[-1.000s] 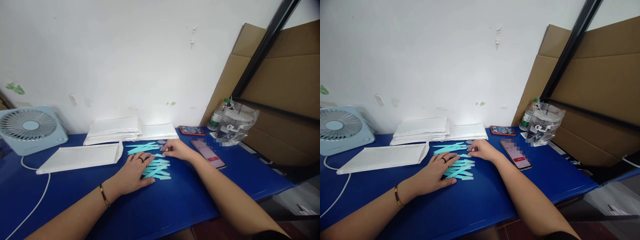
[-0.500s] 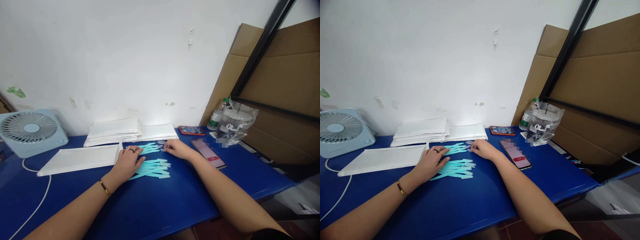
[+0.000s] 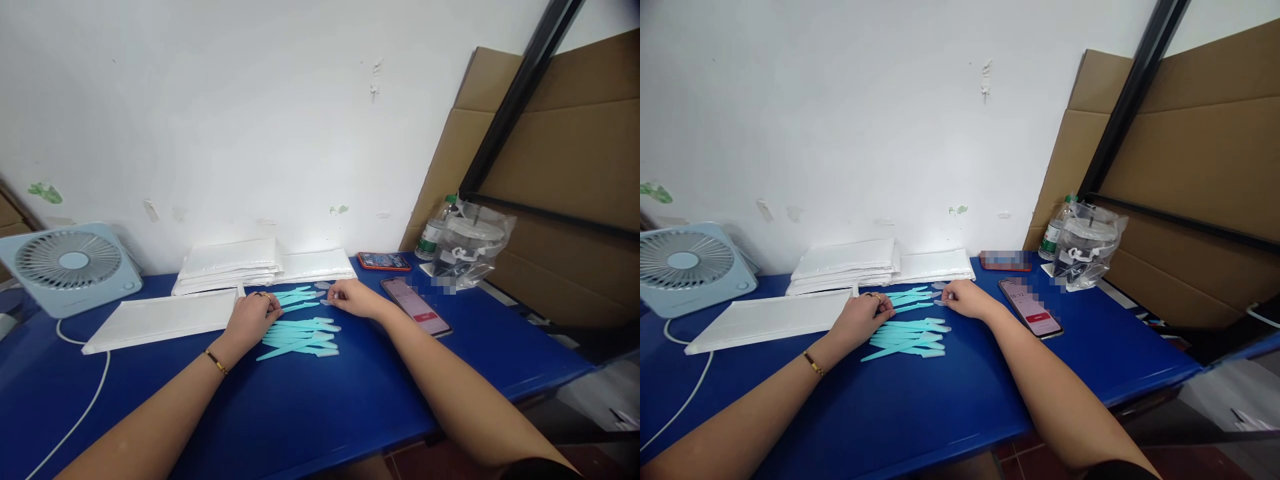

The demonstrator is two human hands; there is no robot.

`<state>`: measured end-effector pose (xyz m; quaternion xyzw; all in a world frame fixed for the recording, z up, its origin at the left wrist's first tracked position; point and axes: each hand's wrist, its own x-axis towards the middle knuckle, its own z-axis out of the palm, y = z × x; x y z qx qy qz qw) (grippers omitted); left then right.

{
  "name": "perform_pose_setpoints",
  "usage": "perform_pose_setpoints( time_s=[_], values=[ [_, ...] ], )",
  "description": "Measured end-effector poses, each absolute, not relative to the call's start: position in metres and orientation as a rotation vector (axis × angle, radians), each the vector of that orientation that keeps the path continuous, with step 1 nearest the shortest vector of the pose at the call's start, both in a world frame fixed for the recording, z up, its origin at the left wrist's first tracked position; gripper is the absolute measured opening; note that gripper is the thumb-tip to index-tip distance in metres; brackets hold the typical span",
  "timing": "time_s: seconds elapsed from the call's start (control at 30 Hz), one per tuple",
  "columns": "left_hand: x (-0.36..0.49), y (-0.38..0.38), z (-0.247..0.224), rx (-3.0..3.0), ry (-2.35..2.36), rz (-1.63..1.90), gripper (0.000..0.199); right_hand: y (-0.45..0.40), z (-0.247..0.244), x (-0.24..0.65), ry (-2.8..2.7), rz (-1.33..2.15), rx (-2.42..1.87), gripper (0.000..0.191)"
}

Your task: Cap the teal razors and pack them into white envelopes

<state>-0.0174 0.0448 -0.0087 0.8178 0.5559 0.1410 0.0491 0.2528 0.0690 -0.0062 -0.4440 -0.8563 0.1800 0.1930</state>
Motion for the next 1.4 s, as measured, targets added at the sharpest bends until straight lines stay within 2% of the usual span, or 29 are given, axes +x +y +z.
perform_pose_setpoints(
  time_s=[0.6,0.77,0.87,1.0,1.13,1.4],
  values=[
    [-0.01,0.038,-0.002,2.522,1.542,0.411,0.025,0.062,-0.004,0.239,-2.45,0.599,-1.094,0.01],
    [-0.014,0.038,-0.005,2.66,1.641,0.497,0.035,0.076,-0.012,0.243,-2.324,0.282,-1.233,0.019],
    [-0.014,0.037,-0.007,2.757,1.614,0.445,0.037,0.085,-0.019,0.242,-2.36,0.174,-1.278,0.016],
    [-0.009,0.031,-0.008,2.819,1.547,0.436,0.04,0.084,-0.02,0.241,-2.373,0.187,-1.272,0.006],
    [-0.005,0.026,-0.007,2.845,1.548,0.399,0.037,0.076,-0.013,0.244,-2.376,0.236,-1.295,0.012],
    [-0.005,0.025,-0.007,2.839,1.549,0.346,0.036,0.073,-0.01,0.246,-2.408,0.237,-1.263,0.01]
  ],
)
